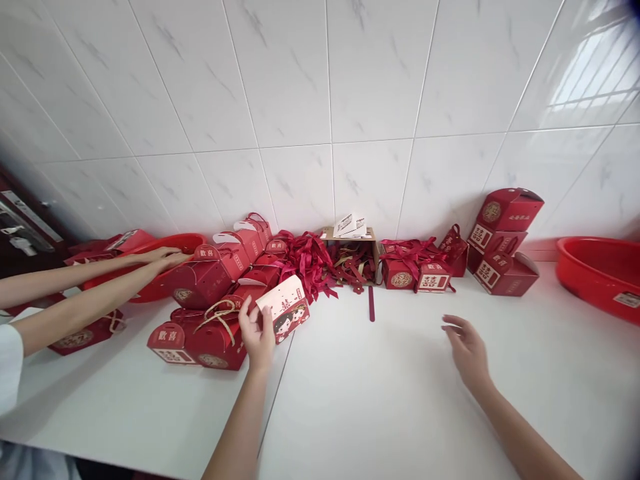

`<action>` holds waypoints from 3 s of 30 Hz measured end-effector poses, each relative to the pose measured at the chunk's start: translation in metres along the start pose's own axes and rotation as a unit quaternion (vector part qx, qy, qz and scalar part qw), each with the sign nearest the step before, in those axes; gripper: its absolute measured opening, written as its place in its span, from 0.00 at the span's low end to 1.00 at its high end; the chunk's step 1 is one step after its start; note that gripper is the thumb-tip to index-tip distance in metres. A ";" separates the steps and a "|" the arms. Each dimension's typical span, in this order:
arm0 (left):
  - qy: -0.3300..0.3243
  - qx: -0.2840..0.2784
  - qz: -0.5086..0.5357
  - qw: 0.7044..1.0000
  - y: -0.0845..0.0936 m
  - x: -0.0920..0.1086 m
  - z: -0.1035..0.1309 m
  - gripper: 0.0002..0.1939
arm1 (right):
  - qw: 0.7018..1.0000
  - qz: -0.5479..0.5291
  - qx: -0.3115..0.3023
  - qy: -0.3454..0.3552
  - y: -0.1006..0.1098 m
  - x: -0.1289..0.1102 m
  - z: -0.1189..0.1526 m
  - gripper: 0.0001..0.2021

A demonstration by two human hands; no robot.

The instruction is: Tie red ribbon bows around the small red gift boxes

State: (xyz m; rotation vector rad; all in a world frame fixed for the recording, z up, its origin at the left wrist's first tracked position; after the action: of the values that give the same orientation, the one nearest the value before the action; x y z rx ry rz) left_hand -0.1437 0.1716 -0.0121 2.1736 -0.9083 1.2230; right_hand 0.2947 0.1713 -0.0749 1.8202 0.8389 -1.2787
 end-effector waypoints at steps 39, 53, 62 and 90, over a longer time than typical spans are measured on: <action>0.077 -0.253 0.003 0.964 -0.049 0.028 0.066 0.23 | 0.936 -0.140 -0.281 0.158 -0.025 -0.125 0.033 0.12; -0.196 -0.404 -0.073 0.890 -0.004 0.181 0.107 0.06 | 0.765 -0.234 -0.503 0.328 -0.020 -0.185 0.097 0.13; -0.046 -0.556 -0.028 0.829 -0.005 0.160 0.123 0.15 | 0.753 -0.040 -0.485 0.444 -0.025 -0.185 0.115 0.16; 0.161 -0.517 0.085 0.836 -0.018 0.134 0.140 0.15 | 0.810 -0.031 -0.316 0.492 -0.029 -0.159 0.137 0.18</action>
State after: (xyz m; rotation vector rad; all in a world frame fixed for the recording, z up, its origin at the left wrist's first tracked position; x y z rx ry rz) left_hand -0.0023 0.0464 0.0350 1.0072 -1.2319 0.8047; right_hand 0.1608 0.0539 0.0399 1.7966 1.6289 0.0963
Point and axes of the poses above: each hand's wrist, its own z-axis away from the middle knuckle, its own y-axis out of the back of the hand, x = y × z, the point moved 2 cm from there along -z, towards the middle knuckle
